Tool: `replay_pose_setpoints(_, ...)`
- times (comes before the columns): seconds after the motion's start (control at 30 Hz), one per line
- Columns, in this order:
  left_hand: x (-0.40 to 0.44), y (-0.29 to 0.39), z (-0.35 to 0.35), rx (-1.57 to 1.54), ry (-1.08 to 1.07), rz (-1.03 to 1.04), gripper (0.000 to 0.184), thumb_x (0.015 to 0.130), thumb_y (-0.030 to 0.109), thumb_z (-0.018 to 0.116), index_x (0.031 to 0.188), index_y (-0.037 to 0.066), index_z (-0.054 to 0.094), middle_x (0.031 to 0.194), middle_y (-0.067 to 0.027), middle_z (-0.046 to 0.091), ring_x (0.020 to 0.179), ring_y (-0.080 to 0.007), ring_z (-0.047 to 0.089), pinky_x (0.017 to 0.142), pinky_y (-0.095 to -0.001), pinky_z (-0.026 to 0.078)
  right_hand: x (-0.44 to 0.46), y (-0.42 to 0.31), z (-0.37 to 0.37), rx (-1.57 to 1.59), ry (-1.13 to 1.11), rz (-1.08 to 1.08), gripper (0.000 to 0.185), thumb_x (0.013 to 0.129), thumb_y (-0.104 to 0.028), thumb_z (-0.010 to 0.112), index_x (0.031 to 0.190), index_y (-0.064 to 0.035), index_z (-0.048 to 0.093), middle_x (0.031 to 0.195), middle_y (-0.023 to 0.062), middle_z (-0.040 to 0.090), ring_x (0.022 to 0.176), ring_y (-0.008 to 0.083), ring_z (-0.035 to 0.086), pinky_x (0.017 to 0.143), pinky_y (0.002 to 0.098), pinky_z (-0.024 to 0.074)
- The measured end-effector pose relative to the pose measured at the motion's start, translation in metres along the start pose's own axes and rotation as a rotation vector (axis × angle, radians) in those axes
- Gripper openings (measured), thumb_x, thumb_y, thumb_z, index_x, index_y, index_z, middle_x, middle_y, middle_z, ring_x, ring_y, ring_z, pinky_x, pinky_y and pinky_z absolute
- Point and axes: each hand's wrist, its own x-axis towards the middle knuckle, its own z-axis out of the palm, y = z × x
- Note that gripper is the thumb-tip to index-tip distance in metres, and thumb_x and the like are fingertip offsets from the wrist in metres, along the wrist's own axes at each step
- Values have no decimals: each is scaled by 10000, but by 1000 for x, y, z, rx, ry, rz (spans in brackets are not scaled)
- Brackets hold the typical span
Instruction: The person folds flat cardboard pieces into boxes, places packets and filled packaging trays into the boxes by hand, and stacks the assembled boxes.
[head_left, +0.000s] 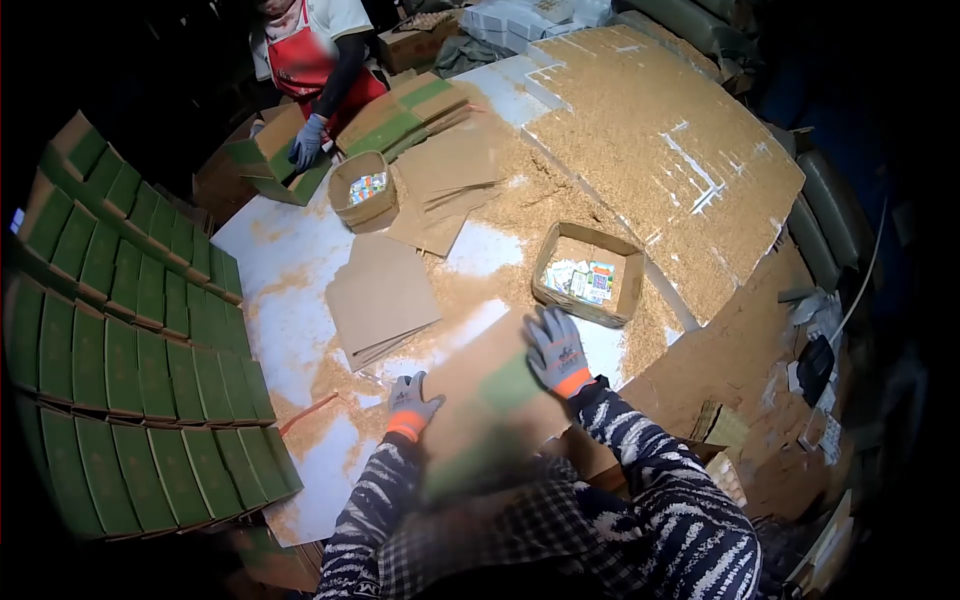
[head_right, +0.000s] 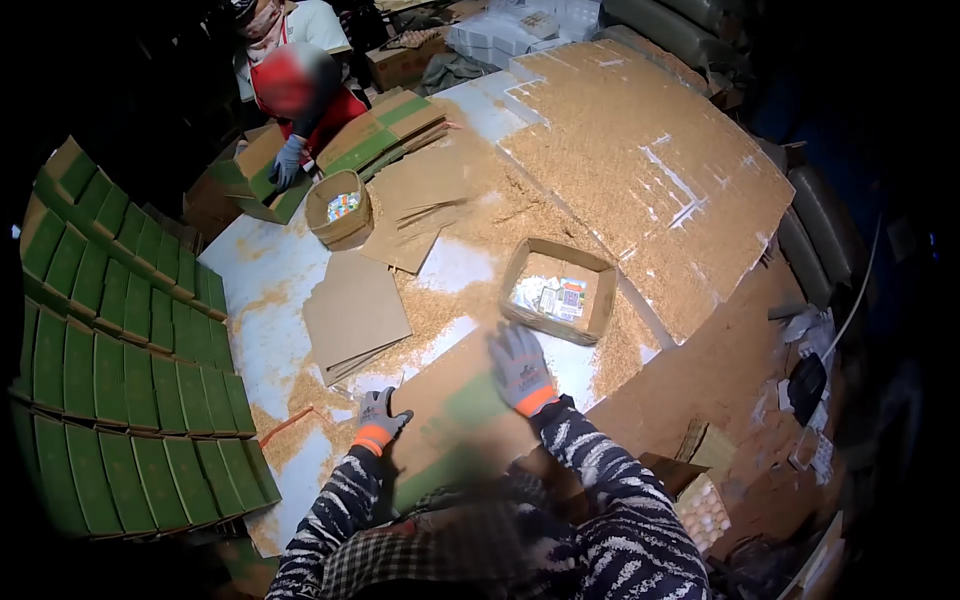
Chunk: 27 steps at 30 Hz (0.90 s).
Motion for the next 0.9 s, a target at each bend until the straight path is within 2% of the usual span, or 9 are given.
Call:
replay_pose_setpoints(0.13,14,7,-11,-210,-221,154,735,740,391,749,1382,129,504,1373,-203,520,1309,-392,440,1067,-438,395,-54,-17,46,50,-209,-172,691,880,-401,619,1467,-118,389,1512,207,345,1394,421,302,1156,535,228)
replay_pose_setpoints(0.23,10,11,2,-19,-81,295,749,759,365,725,1439,187,466,1466,-161,453,1374,-393,365,1119,-458,341,-66,-5,48,75,-231,-135,745,871,-437,629,1490,-123,359,1531,202,324,1408,426,279,1158,546,212)
replay_pose_setpoints(0.33,-6,26,-20,44,98,415,730,750,430,742,1402,187,519,1470,-145,462,1310,-407,425,1101,-468,345,-50,-14,4,95,-195,-77,794,845,-480,660,1490,-122,364,1533,203,319,1404,441,274,1149,561,215)
replay_pose_setpoints(0.47,-51,65,-109,-207,-27,391,614,753,338,756,1325,198,583,1231,-151,627,1129,-336,584,971,-421,454,-8,-52,-84,-11,16,-105,750,822,-456,700,1446,-129,442,1493,171,383,1378,441,307,1148,566,220)
replay_pose_setpoints(0.53,-81,86,-153,-30,226,592,448,755,274,753,1181,168,665,1004,-121,651,971,-332,616,849,-432,493,5,-59,-110,-12,71,-238,673,821,-402,701,1404,-153,477,1476,116,428,1372,408,340,1152,559,212)
replay_pose_setpoints(0.63,-99,101,-174,2,339,647,457,780,272,727,1215,160,639,984,-118,636,949,-334,612,831,-430,493,9,-73,-126,-61,174,-324,571,832,-367,691,1343,-168,533,1427,79,485,1338,381,394,1138,556,246)
replay_pose_setpoints(0.73,-84,102,-166,197,255,604,467,851,318,674,1283,161,594,1051,-139,624,985,-355,602,835,-445,491,-1,-62,-107,-107,204,-382,510,825,-384,700,1263,-143,597,1377,102,527,1318,381,423,1125,569,270)
replay_pose_setpoints(0.83,-68,95,-165,-3,170,579,540,940,424,572,1397,147,494,1183,-205,572,1080,-406,566,927,-465,467,-9,-48,-94,-98,264,-475,482,797,-382,715,1226,-187,609,1384,64,526,1273,341,461,1066,533,340)
replay_pose_setpoints(0.9,-56,88,-168,-19,73,569,529,937,370,567,1403,137,476,1293,-217,545,1142,-430,542,966,-464,454,-2,-44,-93,-25,322,-564,443,781,-387,712,1175,-207,619,1345,44,547,1202,306,512,1025,496,375)
